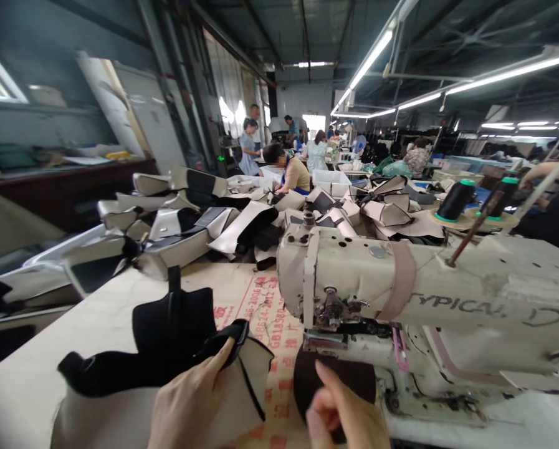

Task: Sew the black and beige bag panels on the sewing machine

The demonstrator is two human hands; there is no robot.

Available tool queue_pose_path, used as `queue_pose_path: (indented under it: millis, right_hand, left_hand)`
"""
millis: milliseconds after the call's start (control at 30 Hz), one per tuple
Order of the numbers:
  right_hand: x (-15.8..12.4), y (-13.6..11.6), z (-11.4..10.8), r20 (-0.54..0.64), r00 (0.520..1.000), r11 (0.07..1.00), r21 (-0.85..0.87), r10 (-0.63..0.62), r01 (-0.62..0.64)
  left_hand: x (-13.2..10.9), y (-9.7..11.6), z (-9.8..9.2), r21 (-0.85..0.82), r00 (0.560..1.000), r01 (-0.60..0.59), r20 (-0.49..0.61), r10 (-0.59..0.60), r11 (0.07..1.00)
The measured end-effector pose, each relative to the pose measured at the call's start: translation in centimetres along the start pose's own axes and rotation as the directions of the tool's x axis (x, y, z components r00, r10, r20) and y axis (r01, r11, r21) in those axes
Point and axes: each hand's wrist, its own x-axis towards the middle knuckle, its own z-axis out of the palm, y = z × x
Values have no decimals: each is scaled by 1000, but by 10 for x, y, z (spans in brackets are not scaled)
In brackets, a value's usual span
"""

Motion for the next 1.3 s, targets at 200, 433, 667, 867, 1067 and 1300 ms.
queue_pose_path:
  millis: [200, 433, 667, 867, 1067, 1300]
  right_hand:
    - [39, -46, 83, -73, 965, 900, 384, 251, -205]
    - [42, 10, 36, 165, 961, 967, -86, -223, 239]
    - [23, -25, 67, 234, 900, 919, -61, -367, 390]
    - [49, -21, 90, 185, 966, 983, 69, -182, 172]
    - [56, 1, 87, -323, 921, 967, -203, -217, 157]
    - [39, -2, 93, -159, 977, 967, -233, -145, 106]
  left_hand:
    - [-12, 5, 6, -1, 999, -17, -42, 17, 1000]
    - [-4, 1, 3, -8, 996, -88, 22, 88, 996]
    - [-29, -58, -1, 87, 992, -41, -115, 51, 995]
    - [-8, -10, -52, 34, 919, -236, -316, 235, 971]
    - [50, 47, -86, -40, 920, -344, -212, 328, 938]
    - [47, 3, -84, -631, 909, -286, 60, 413, 721]
